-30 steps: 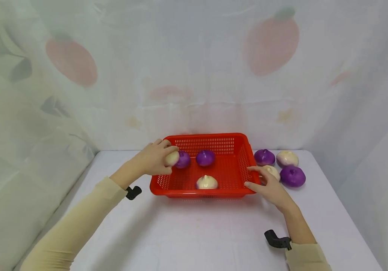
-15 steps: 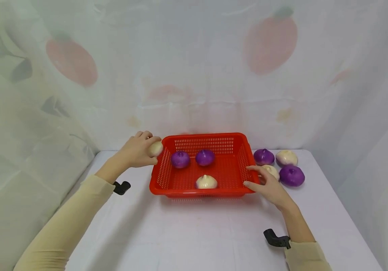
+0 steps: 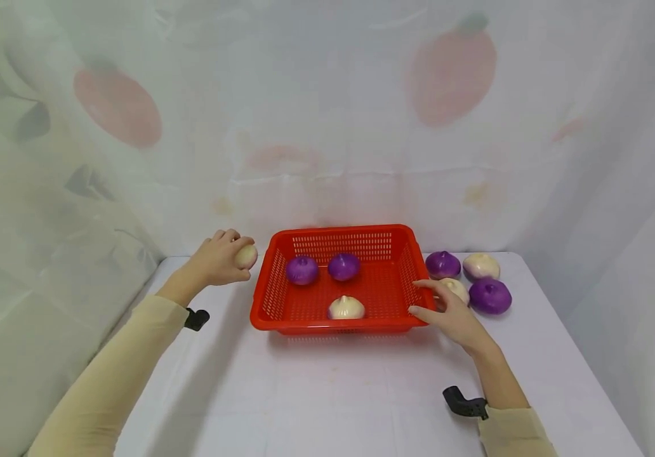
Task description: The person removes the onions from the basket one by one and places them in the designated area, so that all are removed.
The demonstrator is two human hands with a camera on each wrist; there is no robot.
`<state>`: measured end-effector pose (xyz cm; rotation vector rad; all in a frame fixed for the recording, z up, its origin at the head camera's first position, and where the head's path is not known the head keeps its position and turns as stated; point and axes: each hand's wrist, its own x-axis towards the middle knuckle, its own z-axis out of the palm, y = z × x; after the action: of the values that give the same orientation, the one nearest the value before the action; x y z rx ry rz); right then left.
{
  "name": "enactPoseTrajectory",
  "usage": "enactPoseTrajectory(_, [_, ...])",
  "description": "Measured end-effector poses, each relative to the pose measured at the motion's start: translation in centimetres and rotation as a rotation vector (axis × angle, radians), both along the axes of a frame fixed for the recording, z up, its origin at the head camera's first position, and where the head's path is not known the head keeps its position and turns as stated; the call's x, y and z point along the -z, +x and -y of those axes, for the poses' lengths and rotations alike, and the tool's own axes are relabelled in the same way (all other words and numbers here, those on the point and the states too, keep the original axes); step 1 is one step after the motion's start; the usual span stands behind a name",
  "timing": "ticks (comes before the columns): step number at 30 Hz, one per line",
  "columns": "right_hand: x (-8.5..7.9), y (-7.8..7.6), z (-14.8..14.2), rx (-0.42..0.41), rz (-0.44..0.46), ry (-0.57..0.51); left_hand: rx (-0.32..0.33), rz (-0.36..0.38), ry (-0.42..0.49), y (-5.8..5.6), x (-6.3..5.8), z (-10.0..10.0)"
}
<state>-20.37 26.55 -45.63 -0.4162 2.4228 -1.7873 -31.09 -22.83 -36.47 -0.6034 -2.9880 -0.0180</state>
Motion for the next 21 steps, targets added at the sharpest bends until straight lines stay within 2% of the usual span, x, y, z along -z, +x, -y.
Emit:
enactPoseTrajectory(6, [-0.2, 0.0, 0.1, -0.008, 0.010, -0.010, -0.025, 0.022, 0.018, -0.6, 1.4, 0.4])
enactPoseTrajectory(12, [0.1, 0.2, 0.0, -0.002, 0.012, -0.004, -0.042, 0.045, -0.002, -1.4, 3.3, 0.6])
enactPoseTrajectory(21, [0.1, 0.1, 0.0, -0.003, -0.001, 0.008, -0.049, 0.073, 0.007, -1.5, 5.1, 0.4])
